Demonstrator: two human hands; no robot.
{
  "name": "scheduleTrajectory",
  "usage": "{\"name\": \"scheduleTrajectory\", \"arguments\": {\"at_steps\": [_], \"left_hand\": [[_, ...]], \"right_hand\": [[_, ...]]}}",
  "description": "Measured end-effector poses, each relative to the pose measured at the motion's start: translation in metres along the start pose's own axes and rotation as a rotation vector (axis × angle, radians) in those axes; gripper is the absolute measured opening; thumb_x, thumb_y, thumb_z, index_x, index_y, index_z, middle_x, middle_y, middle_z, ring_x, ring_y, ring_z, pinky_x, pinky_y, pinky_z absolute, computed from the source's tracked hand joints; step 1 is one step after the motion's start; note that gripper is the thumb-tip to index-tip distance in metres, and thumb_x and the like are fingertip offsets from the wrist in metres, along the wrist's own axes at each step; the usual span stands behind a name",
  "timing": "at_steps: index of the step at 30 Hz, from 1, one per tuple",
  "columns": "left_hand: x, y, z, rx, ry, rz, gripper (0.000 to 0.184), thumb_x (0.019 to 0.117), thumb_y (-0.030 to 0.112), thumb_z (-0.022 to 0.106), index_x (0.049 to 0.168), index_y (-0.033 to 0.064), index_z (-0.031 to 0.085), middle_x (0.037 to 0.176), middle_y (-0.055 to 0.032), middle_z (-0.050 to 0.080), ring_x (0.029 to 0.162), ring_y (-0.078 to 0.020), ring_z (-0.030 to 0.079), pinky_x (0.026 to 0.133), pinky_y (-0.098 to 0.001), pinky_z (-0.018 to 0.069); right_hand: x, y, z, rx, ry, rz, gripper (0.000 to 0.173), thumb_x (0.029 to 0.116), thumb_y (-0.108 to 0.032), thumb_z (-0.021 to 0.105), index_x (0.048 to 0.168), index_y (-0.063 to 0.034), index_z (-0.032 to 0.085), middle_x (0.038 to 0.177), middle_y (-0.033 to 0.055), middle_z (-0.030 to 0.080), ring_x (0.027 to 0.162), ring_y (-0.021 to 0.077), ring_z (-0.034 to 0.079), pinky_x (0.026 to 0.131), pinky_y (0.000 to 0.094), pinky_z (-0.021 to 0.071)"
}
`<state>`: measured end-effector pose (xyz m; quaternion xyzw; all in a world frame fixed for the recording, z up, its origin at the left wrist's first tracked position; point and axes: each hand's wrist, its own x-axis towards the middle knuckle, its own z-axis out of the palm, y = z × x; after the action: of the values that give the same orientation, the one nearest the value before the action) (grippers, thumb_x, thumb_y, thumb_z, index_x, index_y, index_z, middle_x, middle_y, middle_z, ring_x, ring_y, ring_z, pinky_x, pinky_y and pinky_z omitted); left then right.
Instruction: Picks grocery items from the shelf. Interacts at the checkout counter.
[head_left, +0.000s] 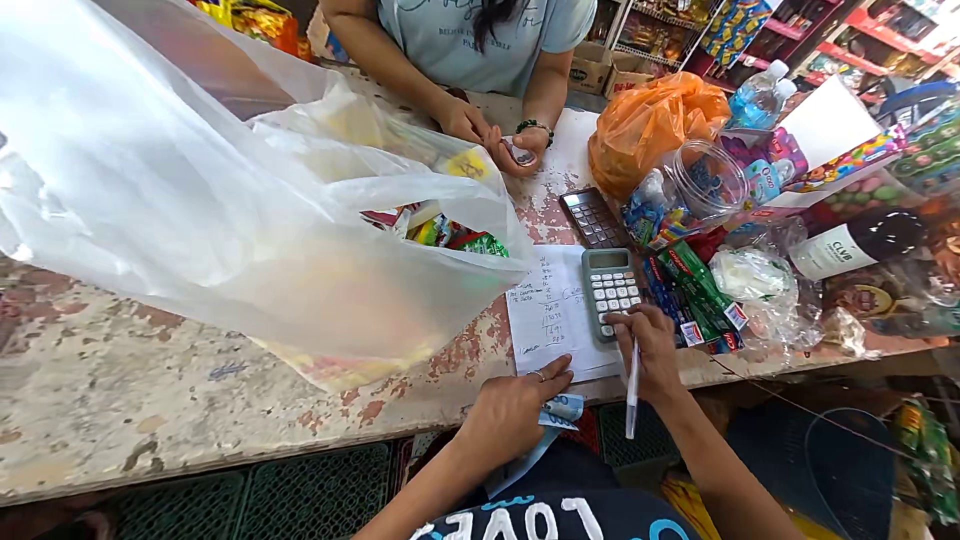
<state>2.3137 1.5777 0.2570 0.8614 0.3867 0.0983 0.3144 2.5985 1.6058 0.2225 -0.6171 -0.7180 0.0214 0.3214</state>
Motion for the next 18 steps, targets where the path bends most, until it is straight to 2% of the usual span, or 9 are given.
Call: {"name": "scheduleTrajectory", "arguments": {"at_steps": [2,5,9,14,18], "left_hand": [[0.000,0.001,-0.001,0.006,-0.016,-0.013,0.068,0.0782,0.002,0.074,0.142,0.0228,0.063,0.157,0.0061,0.050,0.098,-0.0304,0.074,0.068,-0.0568,0.0574],[-0.001,-0.001,0.002,0.004,0.015,0.001,0.066,0.0772,0.002,0.074,0.140,0.0221,0.065,0.154,0.0053,0.053,0.095,-0.0300,0.075,0.066,-0.0565,0.0577],[-0.002,-0.002,0.004,0.013,0.036,0.016,0.067,0.0765,0.001,0.075,0.139,0.0218,0.066,0.154,0.0050,0.053,0.095,-0.0299,0.075,0.065,-0.0556,0.0577],[-0.002,-0.004,0.006,0.003,0.057,0.030,0.066,0.0761,0.001,0.075,0.139,0.0211,0.066,0.154,0.0041,0.053,0.096,-0.0307,0.075,0.065,-0.0561,0.0577],[-0.002,-0.004,0.006,-0.008,0.058,0.017,0.067,0.0753,0.000,0.075,0.138,0.0218,0.066,0.154,0.0055,0.053,0.094,-0.0303,0.075,0.064,-0.0560,0.0574]], "right_hand": [[0.003,0.003,0.005,0.005,0.007,-0.004,0.026,0.1040,-0.025,0.048,0.103,-0.0230,0.073,0.106,-0.0082,0.073,0.112,0.0125,0.062,0.102,0.0451,0.0419],[0.011,-0.001,0.008,0.056,0.052,-0.038,0.026,0.1047,-0.024,0.049,0.106,-0.0200,0.074,0.106,-0.0056,0.073,0.109,0.0128,0.062,0.100,0.0438,0.0430],[0.016,0.003,0.021,-0.011,-0.005,-0.003,0.026,0.1054,-0.026,0.048,0.102,-0.0204,0.073,0.103,-0.0079,0.074,0.110,0.0116,0.064,0.101,0.0439,0.0441],[0.021,0.001,0.014,0.145,0.119,-0.028,0.027,0.1055,-0.022,0.049,0.101,-0.0114,0.073,0.107,0.0015,0.074,0.111,0.0205,0.064,0.100,0.0464,0.0477],[0.025,0.006,0.006,0.097,0.173,0.024,0.030,0.1054,-0.022,0.048,0.096,-0.0086,0.073,0.098,0.0051,0.072,0.104,0.0228,0.064,0.097,0.0470,0.0466]]}}
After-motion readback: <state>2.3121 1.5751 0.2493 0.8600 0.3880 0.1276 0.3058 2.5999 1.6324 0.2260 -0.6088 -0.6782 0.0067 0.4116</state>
